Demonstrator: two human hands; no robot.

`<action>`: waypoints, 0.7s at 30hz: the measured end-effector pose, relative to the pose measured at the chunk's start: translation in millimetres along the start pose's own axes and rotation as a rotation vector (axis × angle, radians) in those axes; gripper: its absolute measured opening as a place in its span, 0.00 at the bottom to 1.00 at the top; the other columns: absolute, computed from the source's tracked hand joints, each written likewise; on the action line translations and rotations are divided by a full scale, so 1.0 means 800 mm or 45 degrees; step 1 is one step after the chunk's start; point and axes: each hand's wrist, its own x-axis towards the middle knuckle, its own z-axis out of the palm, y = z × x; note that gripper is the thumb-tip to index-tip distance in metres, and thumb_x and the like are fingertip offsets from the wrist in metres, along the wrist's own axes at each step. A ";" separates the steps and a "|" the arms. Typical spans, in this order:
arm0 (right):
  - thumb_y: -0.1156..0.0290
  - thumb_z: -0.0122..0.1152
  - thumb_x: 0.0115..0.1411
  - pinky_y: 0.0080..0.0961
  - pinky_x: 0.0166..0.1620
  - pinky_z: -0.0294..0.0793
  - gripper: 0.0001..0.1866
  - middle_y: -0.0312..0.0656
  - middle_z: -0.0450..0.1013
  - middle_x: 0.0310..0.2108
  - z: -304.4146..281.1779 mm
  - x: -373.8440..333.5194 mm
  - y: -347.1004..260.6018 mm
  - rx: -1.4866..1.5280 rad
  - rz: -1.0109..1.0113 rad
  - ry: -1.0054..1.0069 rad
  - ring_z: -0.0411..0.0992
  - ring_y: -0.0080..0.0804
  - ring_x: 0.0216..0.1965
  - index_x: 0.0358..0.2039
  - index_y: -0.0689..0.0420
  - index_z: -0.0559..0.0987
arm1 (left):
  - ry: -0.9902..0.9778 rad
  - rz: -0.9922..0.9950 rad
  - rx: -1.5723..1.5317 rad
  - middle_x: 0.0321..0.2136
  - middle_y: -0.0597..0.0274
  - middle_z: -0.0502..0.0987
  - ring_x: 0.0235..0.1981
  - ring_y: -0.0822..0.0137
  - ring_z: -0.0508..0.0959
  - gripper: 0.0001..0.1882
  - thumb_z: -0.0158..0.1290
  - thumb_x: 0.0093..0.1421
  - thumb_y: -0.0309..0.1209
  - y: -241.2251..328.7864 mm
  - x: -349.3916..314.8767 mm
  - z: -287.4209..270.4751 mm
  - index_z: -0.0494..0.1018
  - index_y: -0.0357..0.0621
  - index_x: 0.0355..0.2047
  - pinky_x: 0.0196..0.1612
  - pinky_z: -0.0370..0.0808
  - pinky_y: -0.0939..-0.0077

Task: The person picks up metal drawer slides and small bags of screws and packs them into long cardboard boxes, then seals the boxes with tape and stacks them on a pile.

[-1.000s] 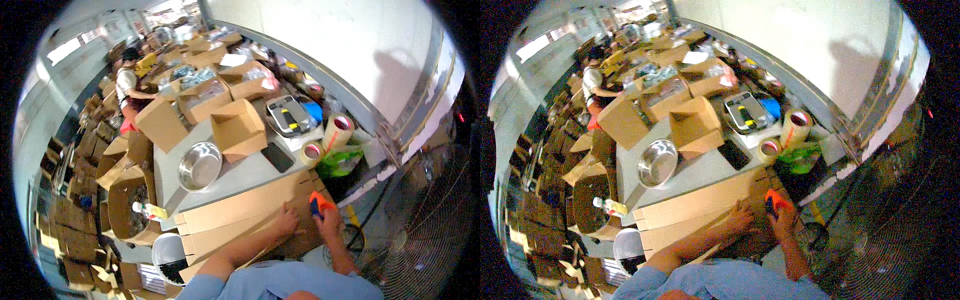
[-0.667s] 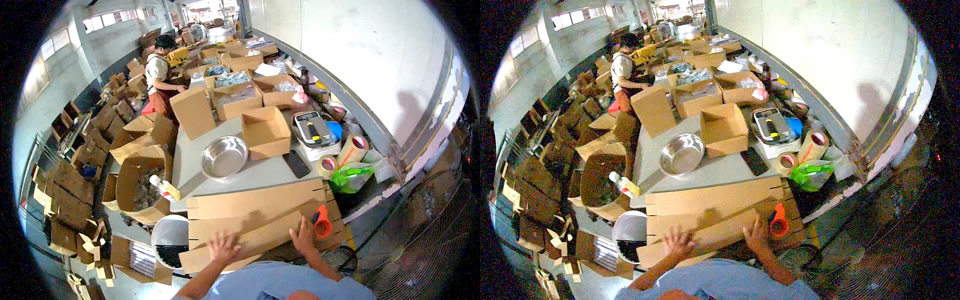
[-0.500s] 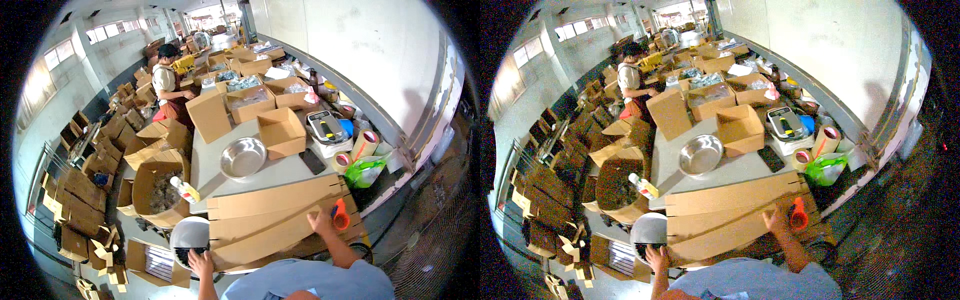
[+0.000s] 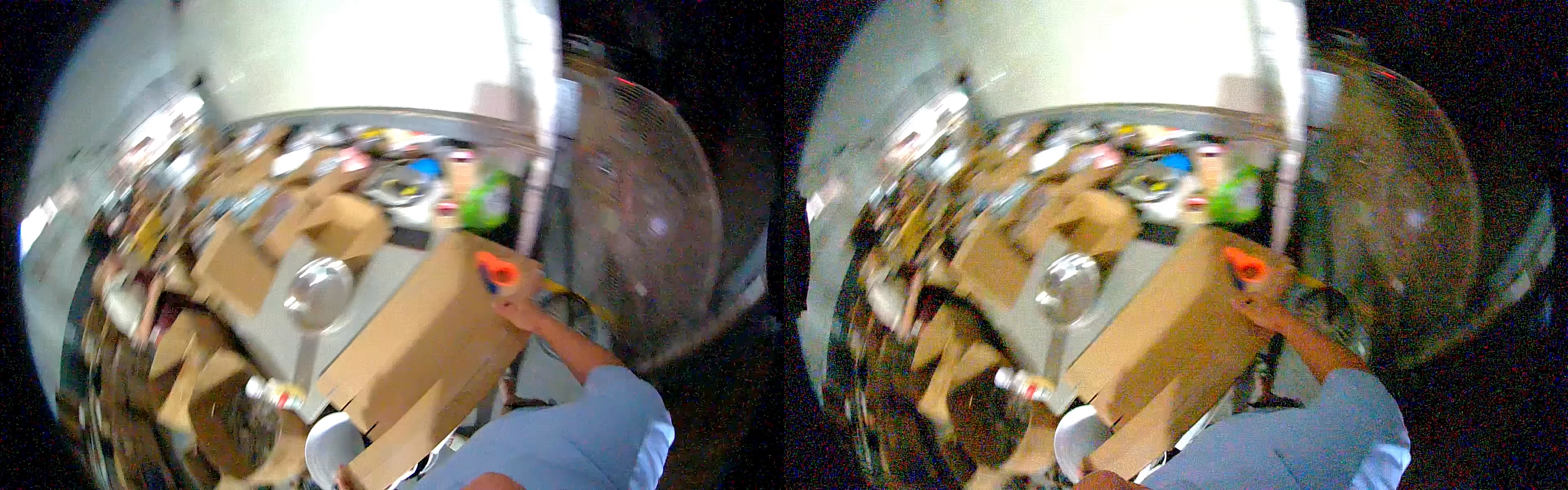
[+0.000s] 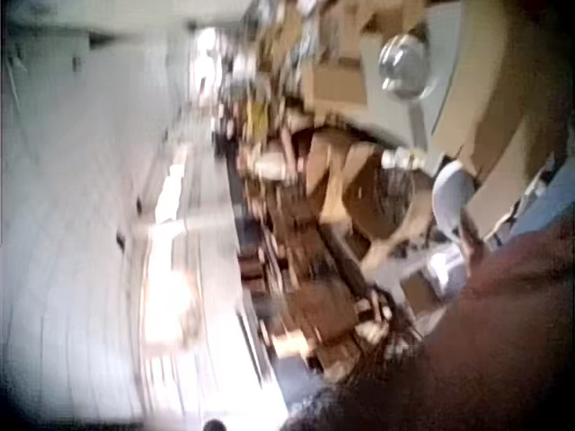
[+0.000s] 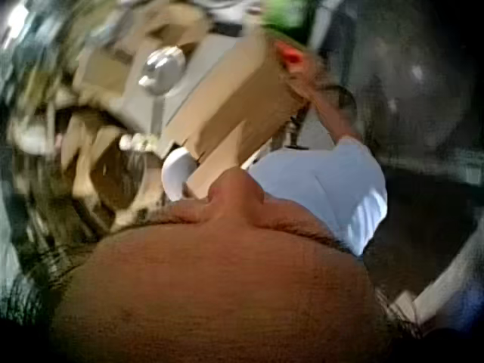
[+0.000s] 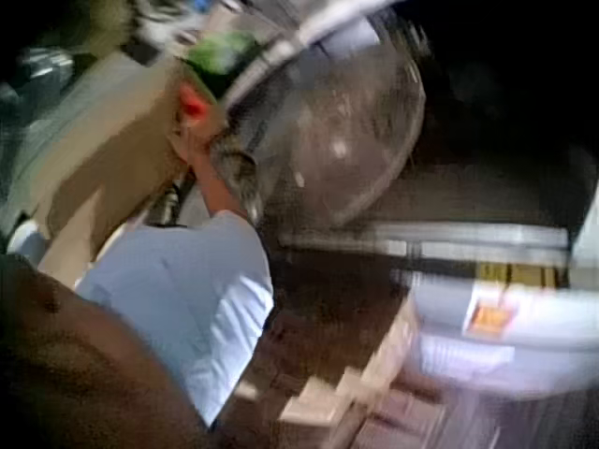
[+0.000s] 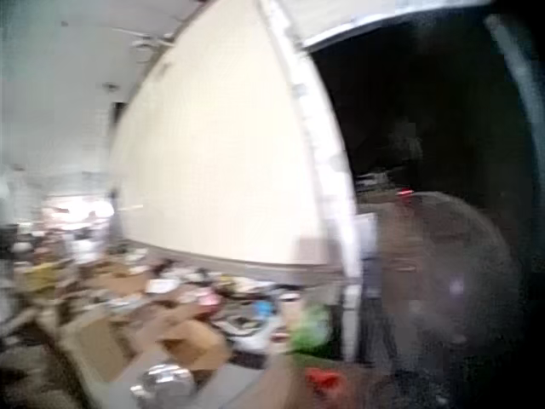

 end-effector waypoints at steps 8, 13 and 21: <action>0.23 0.31 0.48 0.46 0.61 0.50 0.53 0.44 0.47 0.65 0.012 -0.281 0.140 1.068 0.729 0.311 0.48 0.42 0.64 0.65 0.51 0.46 | -0.781 -0.305 0.350 0.45 0.58 0.71 0.45 0.60 0.72 0.27 0.48 0.60 0.48 -0.012 0.039 0.213 0.65 0.41 0.51 0.47 0.71 0.60; 0.27 0.38 0.51 0.44 0.55 0.62 0.46 0.43 0.58 0.60 -0.002 -0.422 0.252 1.394 0.732 0.499 0.57 0.34 0.60 0.60 0.48 0.61 | -1.270 -0.512 0.579 0.45 0.59 0.71 0.45 0.60 0.72 0.26 0.49 0.59 0.47 -0.091 -0.060 0.330 0.65 0.41 0.51 0.47 0.71 0.60; 0.52 0.64 0.44 0.36 0.61 0.53 0.46 0.42 0.57 0.60 -0.030 -0.845 0.196 1.187 -0.385 1.487 0.57 0.34 0.60 0.62 0.52 0.57 | -1.805 -0.797 0.879 0.45 0.59 0.71 0.46 0.61 0.72 0.26 0.50 0.59 0.45 -0.257 -0.295 0.407 0.64 0.41 0.51 0.48 0.71 0.61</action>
